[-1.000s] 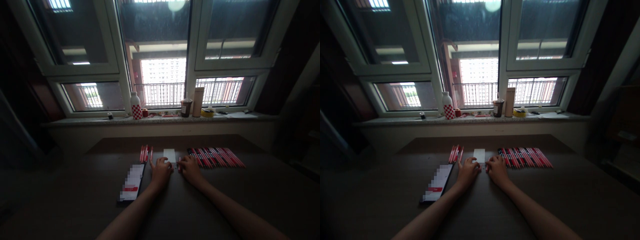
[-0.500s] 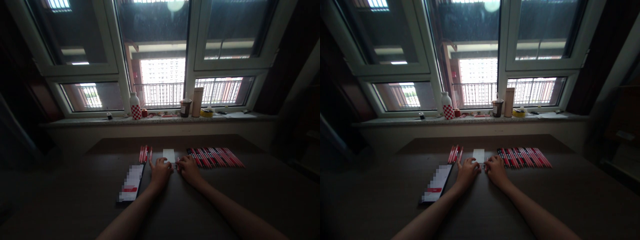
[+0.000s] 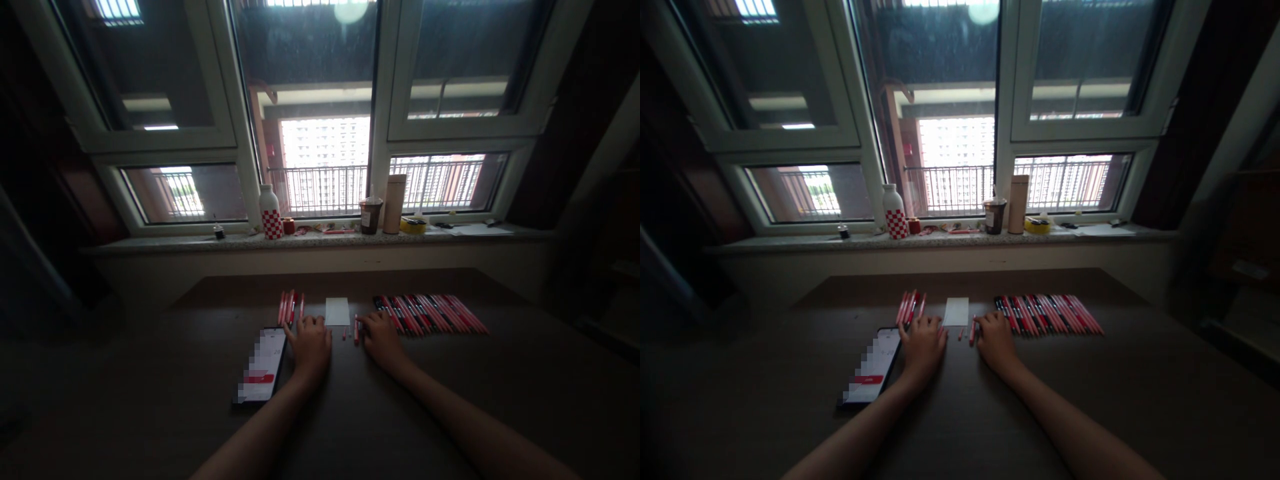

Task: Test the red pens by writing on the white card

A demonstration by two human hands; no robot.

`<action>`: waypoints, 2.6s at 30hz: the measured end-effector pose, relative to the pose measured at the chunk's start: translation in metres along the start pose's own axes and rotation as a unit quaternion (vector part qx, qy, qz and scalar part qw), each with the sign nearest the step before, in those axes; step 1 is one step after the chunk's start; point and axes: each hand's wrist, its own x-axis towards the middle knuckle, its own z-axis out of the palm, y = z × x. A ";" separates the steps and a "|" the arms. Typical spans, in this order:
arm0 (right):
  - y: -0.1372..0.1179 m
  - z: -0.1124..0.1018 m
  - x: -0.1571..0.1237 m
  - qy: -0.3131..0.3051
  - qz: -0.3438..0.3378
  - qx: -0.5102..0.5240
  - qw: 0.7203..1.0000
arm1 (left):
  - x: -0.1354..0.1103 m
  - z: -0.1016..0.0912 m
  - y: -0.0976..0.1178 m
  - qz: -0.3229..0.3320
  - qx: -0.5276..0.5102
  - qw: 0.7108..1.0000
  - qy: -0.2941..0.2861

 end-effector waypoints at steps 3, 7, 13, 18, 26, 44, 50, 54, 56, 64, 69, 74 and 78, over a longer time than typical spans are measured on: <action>0.000 0.000 0.001 -0.004 0.003 -0.003 1.000 | 0.000 0.000 -0.001 -0.003 0.009 1.000 -0.013; 0.000 0.000 0.001 -0.012 0.005 -0.003 1.000 | 0.001 0.002 -0.001 0.002 0.006 1.000 -0.019; 0.001 0.001 0.000 -0.005 -0.002 0.003 1.000 | 0.002 0.002 -0.002 -0.001 -0.007 1.000 -0.016; 0.003 0.004 0.000 0.016 -0.014 0.012 1.000 | 0.001 0.000 -0.002 0.008 -0.036 0.999 -0.006; 0.001 0.003 0.001 0.062 -0.040 0.064 0.995 | 0.002 -0.003 -0.002 0.038 -0.126 0.991 -0.025; -0.001 0.002 -0.001 0.051 -0.126 0.091 0.987 | 0.001 -0.006 0.000 0.067 -0.169 0.982 -0.046; -0.001 0.003 -0.001 0.045 -0.124 0.080 0.988 | 0.000 -0.004 0.000 0.076 -0.181 0.980 -0.044; 0.000 0.003 0.000 0.042 -0.125 0.078 0.988 | 0.001 -0.005 0.000 0.081 -0.186 0.978 -0.050; 0.000 0.003 0.000 0.038 -0.124 0.073 0.989 | 0.001 -0.006 0.000 0.083 -0.184 0.978 -0.052; -0.001 0.001 -0.001 0.044 -0.111 0.059 0.991 | 0.001 -0.006 0.000 0.061 -0.188 0.979 -0.055; 0.001 0.001 -0.001 0.044 -0.098 0.058 0.993 | 0.001 -0.006 0.000 0.050 -0.180 0.981 -0.043; 0.002 0.002 0.000 0.045 -0.080 0.063 0.994 | 0.001 -0.006 -0.002 0.036 -0.174 0.984 -0.027; 0.003 0.003 0.000 0.044 -0.065 0.071 0.994 | 0.001 -0.007 -0.003 0.030 -0.162 0.986 -0.021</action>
